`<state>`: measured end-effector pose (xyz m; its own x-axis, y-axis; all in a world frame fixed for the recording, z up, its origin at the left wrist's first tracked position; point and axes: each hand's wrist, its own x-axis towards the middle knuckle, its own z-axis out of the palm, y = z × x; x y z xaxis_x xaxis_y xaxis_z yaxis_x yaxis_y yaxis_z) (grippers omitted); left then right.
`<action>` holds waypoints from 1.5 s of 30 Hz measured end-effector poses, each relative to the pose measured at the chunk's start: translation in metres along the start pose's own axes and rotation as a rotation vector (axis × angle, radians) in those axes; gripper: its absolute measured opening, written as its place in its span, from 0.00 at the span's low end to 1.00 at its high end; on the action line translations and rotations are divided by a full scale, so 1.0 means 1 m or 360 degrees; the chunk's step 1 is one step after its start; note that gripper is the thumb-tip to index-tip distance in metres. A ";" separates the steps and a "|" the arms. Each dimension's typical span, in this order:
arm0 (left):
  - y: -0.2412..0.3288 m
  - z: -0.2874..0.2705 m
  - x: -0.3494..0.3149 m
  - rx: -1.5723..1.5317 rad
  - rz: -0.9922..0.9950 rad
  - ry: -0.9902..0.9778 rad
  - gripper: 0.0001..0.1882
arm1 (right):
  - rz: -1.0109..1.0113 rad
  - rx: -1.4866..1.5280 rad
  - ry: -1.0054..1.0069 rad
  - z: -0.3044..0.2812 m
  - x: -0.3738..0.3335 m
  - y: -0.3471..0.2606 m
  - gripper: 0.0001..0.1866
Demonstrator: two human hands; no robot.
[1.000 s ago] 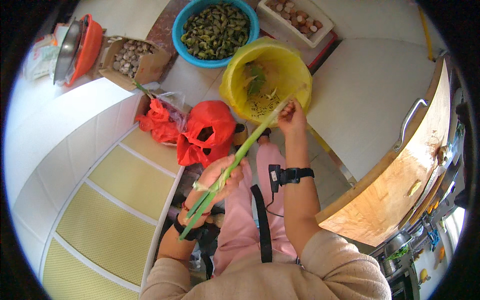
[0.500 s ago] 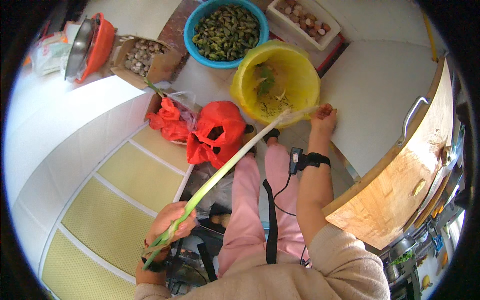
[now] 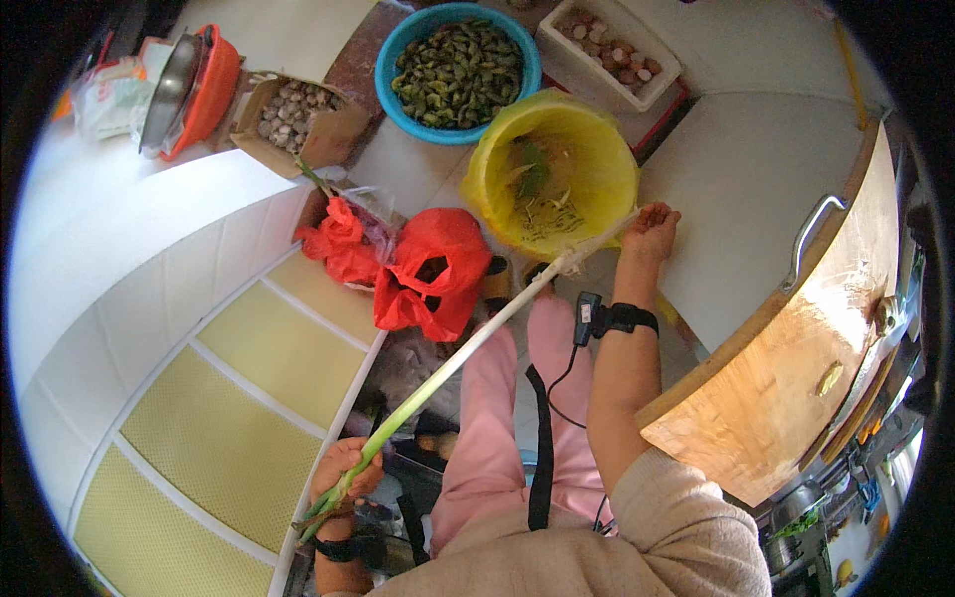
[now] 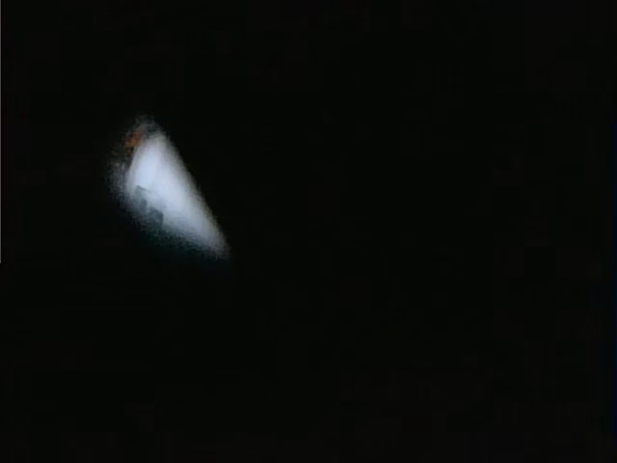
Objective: The person washes leafy greens in a bowl, then moves to a wooden cutting board to chop ginger and green onions with a cleaver. They peel and trim the green onions, wash them in a pot, and slice them into small pieces. The person also wipes the countertop and places a pot on the stove.
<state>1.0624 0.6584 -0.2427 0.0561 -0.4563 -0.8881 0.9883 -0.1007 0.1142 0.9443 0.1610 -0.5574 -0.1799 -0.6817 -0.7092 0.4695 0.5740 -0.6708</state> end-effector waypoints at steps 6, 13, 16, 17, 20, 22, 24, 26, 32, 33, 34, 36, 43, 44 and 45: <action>-0.004 -0.013 -0.037 0.0139 0.0211 0.0104 0.19 | -0.0274 0.0272 -0.0120 0.014 0.019 -0.031 0.15; 0.002 0.008 0.055 -0.0129 0.0071 -0.0239 0.18 | 0.0340 -0.0603 -0.0697 0.012 0.005 0.012 0.14; -0.014 0.037 0.115 -0.0380 -0.0091 -0.0322 0.15 | 0.0554 -0.1969 -0.0859 0.016 -0.038 0.025 0.19; -0.022 0.048 0.129 -0.0517 -0.0169 -0.0321 0.15 | 0.0569 -0.1993 -0.0836 0.016 -0.055 0.029 0.21; -0.040 0.067 0.149 -0.0672 -0.0274 -0.0610 0.16 | 0.0953 -0.1512 -0.0973 0.013 -0.090 0.035 0.20; -0.056 0.074 0.147 -0.0521 -0.0317 -0.0538 0.18 | 0.1126 -0.1149 -0.1037 0.009 -0.101 0.039 0.18; -0.064 0.074 0.142 -0.0036 -0.0266 -0.0548 0.25 | 0.1107 -0.0972 -0.0988 0.005 -0.106 0.046 0.14; -0.062 0.074 0.142 0.0214 -0.0286 -0.0533 0.28 | 0.1040 -0.0922 -0.0998 0.002 -0.111 0.053 0.11; 0.000 0.095 0.212 0.0739 0.0006 -0.0290 0.21 | 0.0771 -0.1293 -0.0881 0.005 -0.146 0.062 0.10; 0.008 0.103 0.226 0.0788 0.0175 -0.0267 0.16 | 0.0776 -0.1288 -0.0892 0.006 -0.150 0.061 0.10; 0.017 0.108 0.238 0.0963 0.0152 -0.0231 0.14 | 0.0794 -0.1252 -0.0901 0.007 -0.151 0.059 0.10; 0.027 0.116 0.251 0.0815 -0.0072 -0.0188 0.13 | 0.0757 -0.1161 -0.0863 0.009 -0.149 0.055 0.10; 0.017 0.122 0.246 0.0143 -0.0293 -0.0276 0.16 | 0.0849 -0.0897 -0.0945 0.004 -0.134 0.048 0.09; 0.018 0.121 0.247 0.0069 -0.0317 -0.0337 0.17 | 0.0846 -0.0828 -0.0959 0.002 -0.133 0.049 0.09; 0.019 0.121 0.249 0.0054 -0.0309 -0.0363 0.17 | 0.0863 -0.0800 -0.0867 0.001 -0.131 0.048 0.09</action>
<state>1.0781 0.4360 -0.4076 -0.1704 -0.6122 -0.7721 0.9720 -0.2333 -0.0296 0.9916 0.2779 -0.4964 0.4474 -0.3077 -0.8398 -0.0837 0.9204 -0.3818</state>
